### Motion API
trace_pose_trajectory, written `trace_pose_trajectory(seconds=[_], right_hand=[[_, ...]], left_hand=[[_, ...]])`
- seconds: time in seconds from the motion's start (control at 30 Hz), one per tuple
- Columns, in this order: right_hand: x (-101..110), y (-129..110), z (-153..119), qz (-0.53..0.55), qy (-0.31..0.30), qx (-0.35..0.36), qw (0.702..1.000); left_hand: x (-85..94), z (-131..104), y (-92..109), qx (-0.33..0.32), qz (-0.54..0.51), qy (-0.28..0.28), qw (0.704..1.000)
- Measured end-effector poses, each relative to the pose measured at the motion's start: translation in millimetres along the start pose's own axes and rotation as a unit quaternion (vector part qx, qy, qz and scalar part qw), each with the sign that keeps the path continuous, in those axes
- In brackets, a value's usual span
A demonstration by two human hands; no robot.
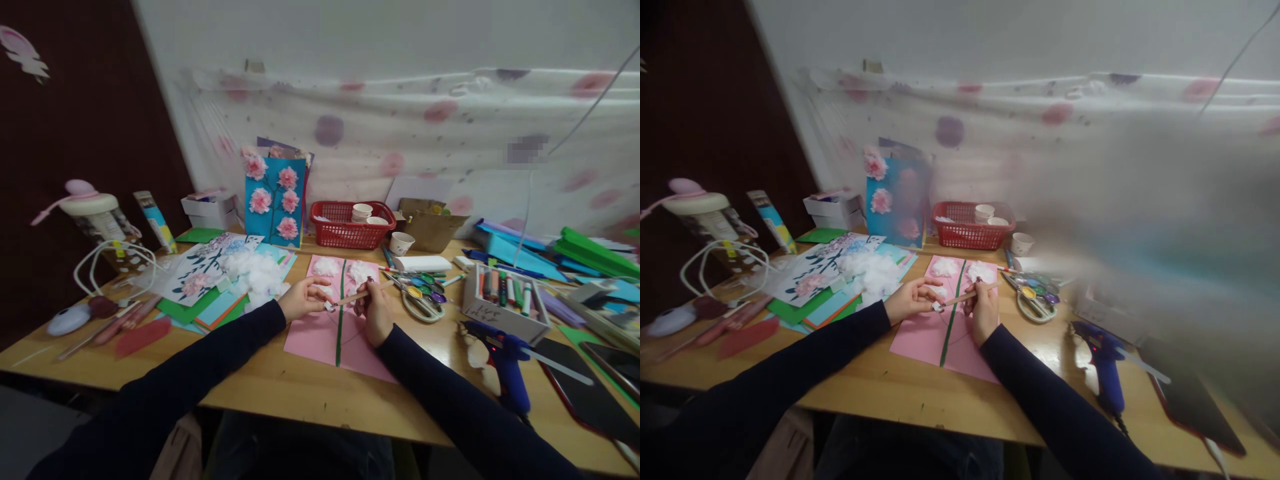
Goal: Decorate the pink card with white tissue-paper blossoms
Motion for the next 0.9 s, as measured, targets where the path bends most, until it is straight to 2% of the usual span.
trace_pose_trajectory(seconds=[0.43,0.7,0.83,0.9], right_hand=[[2,1,3,-0.019,-0.004,0.018,1.0],[1,3,3,-0.026,-0.036,0.027,0.999],[4,1,6,-0.039,-0.021,0.034,0.998],[6,1,8,-0.063,-0.035,0.044,0.996]], left_hand=[[2.4,1,-1,0.002,-0.098,0.02,0.995],[8.4,1,4,-0.013,-0.018,0.029,0.999],[16.5,3,7,-0.028,0.019,0.054,0.998],[22.5,4,10,-0.043,0.026,0.074,0.996]])
Point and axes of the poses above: each hand's wrist, its own z-axis towards the middle knuckle, its own x-axis out of the back of the hand, y = z × x, the point moved 3 cm from there along z, towards the middle knuckle, and after that the axes turned 10 degrees about -y, right-handed, at the moved point
